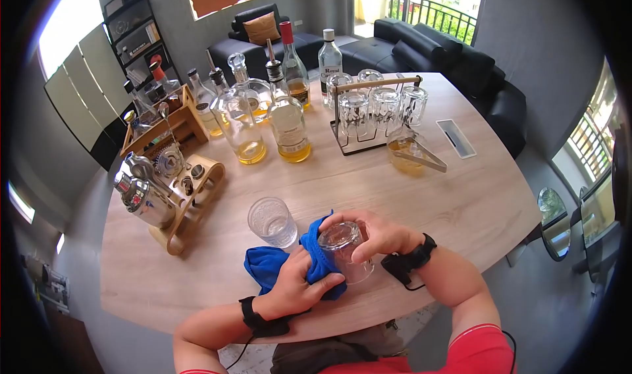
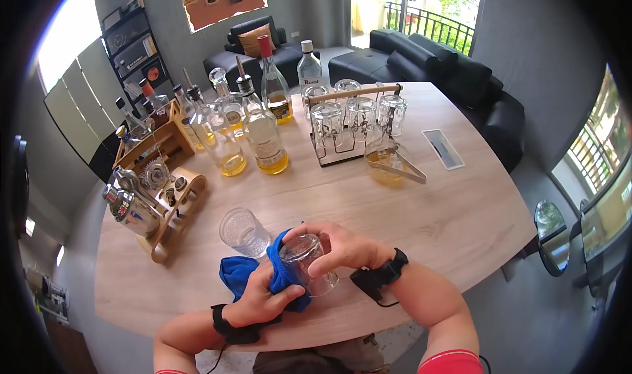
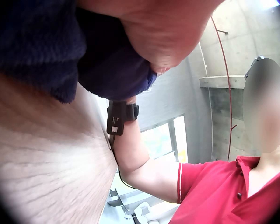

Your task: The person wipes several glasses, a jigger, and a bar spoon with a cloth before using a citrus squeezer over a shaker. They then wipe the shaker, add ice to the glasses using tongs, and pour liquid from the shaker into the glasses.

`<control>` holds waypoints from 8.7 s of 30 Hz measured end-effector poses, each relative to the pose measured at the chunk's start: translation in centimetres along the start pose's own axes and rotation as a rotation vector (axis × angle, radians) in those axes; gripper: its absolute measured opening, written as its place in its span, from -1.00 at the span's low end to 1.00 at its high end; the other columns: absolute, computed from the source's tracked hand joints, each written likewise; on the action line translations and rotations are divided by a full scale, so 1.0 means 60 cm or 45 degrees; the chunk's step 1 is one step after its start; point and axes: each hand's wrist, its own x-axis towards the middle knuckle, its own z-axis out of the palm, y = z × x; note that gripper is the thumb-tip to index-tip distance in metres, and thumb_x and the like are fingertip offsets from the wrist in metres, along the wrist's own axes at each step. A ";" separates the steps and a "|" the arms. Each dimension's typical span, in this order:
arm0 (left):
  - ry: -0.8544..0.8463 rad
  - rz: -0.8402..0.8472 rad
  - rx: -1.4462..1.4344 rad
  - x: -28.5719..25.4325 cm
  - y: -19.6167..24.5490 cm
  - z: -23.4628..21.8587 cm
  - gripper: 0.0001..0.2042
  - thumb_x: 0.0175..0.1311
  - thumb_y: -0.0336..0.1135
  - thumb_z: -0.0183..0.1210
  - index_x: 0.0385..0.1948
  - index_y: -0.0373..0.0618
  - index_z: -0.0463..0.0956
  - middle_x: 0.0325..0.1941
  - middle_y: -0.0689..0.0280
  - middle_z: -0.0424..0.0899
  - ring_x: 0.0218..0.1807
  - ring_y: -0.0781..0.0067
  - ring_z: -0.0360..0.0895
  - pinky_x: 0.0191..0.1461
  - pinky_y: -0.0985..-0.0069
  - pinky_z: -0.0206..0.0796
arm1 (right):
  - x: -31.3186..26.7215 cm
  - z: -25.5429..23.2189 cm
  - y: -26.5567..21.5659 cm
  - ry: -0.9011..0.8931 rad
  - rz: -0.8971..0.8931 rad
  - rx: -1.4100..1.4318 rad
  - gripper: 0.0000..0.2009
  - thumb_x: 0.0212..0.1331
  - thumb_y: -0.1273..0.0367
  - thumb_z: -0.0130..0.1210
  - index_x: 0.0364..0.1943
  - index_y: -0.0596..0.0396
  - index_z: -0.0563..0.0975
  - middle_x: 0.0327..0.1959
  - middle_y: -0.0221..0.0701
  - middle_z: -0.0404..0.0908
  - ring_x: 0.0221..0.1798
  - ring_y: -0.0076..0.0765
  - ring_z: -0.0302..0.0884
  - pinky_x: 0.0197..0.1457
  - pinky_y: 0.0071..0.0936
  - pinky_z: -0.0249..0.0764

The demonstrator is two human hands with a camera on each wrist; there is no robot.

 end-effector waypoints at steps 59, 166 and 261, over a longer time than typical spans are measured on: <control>-0.334 -0.189 -0.101 -0.018 0.000 -0.011 -0.78 0.19 -0.31 0.32 -0.25 -0.15 0.47 -0.37 0.15 0.61 -0.25 0.14 0.63 -0.13 0.39 0.43 | 0.106 -0.020 -0.105 0.434 -0.106 -1.329 -0.15 -0.08 0.35 0.52 0.38 -0.02 0.31 0.20 -0.30 0.54 0.26 -0.30 0.50 0.36 -0.28 0.40; -0.451 -0.048 0.357 0.036 -0.047 -0.093 -0.13 0.00 -0.64 0.16 0.50 0.10 0.19 0.41 -0.09 0.34 0.33 -0.26 0.41 0.30 0.13 0.42 | 0.071 -0.008 0.032 0.192 -0.297 -0.287 -0.21 0.07 0.26 0.44 0.39 -0.05 0.26 0.08 -0.35 0.56 0.02 -0.46 0.57 -0.16 -0.54 0.61; 0.207 -0.393 -0.538 0.051 -0.092 -0.049 -0.45 0.65 -0.21 -0.14 0.51 -0.31 -0.05 0.48 0.21 0.27 0.49 0.42 0.18 0.55 0.45 0.02 | 0.089 0.028 0.055 0.312 -0.218 0.683 -0.30 0.46 -0.15 -0.16 0.39 0.14 0.33 0.30 -0.25 0.53 0.32 -0.19 0.51 0.38 -0.11 0.45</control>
